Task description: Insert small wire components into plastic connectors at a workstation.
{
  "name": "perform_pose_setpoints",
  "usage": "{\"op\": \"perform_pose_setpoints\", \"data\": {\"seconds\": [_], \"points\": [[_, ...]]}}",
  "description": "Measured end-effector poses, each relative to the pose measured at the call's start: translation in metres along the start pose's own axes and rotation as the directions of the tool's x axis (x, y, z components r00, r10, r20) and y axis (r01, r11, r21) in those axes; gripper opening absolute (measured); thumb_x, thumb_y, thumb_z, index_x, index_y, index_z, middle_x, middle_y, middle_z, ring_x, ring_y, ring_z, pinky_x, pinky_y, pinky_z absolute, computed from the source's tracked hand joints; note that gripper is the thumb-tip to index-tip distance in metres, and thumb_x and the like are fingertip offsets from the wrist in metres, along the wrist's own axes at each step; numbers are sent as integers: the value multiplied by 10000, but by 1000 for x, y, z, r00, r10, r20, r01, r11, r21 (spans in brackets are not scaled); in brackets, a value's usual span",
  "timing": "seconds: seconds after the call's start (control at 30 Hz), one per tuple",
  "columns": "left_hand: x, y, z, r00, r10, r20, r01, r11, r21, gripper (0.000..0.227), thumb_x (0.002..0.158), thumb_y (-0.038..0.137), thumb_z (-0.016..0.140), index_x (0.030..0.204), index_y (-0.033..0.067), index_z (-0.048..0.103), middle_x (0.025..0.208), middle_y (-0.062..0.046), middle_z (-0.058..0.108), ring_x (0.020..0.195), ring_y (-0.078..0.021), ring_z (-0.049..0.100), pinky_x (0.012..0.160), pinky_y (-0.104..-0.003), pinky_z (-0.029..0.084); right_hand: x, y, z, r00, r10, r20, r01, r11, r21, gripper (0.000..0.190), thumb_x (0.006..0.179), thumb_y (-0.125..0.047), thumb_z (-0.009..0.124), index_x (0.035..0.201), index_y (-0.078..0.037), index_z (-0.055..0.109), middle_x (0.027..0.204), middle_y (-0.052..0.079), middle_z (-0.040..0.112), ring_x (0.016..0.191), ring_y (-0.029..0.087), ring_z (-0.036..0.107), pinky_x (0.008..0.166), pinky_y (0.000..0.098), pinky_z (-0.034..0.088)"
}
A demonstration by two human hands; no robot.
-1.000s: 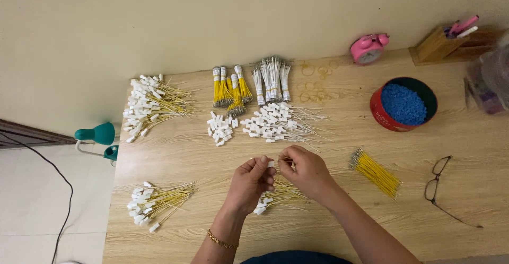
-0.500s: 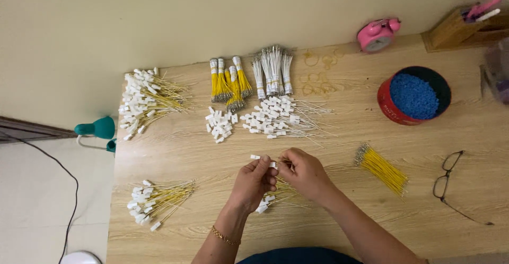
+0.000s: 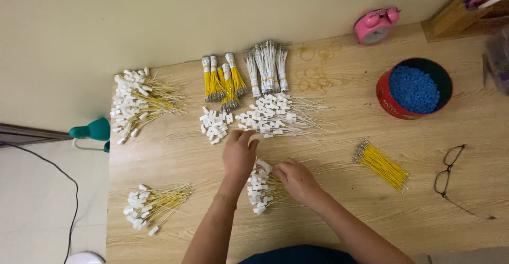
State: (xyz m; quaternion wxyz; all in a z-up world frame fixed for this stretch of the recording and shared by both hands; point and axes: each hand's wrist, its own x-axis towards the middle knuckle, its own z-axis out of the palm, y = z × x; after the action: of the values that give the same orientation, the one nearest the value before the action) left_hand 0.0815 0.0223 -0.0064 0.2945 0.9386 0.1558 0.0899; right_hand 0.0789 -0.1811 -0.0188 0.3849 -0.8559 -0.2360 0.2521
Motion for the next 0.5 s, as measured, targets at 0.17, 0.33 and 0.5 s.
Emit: {"op": "perform_pose_setpoints", "data": {"seconds": [0.17,0.33,0.5], "points": [[26,-25,34,998,-7,59,-5,981,195,270,857,194,751,1127,205,750,1175,-63,651,957,-291,701,773,-429,592,-7,-11,-28,999,-11,-48,13,1000,23,232,1005,-213,600,1053,-24,725,958,126,699,905,224,661,922,378,492],[28,-32,33,993,-65,102,43,979,201,204,875,215,754,1077,185,748,1212,-70,644,931,-300,702,773,-441,593,-15,-51,-77,968,251,30,-248,922,298,270,995,-218,571,1217,-138,702,1123,50,724,851,126,709,759,273,619],[12,-8,-13,993,-59,105,73,988,-136,222,938,201,723,1131,97,751,1066,-89,763,896,-229,743,795,-365,601,-17,-66,-92,944,305,-126,-244,902,357,243,963,-211,633,1170,-107,708,933,15,795,717,95,700,623,293,591]]}}
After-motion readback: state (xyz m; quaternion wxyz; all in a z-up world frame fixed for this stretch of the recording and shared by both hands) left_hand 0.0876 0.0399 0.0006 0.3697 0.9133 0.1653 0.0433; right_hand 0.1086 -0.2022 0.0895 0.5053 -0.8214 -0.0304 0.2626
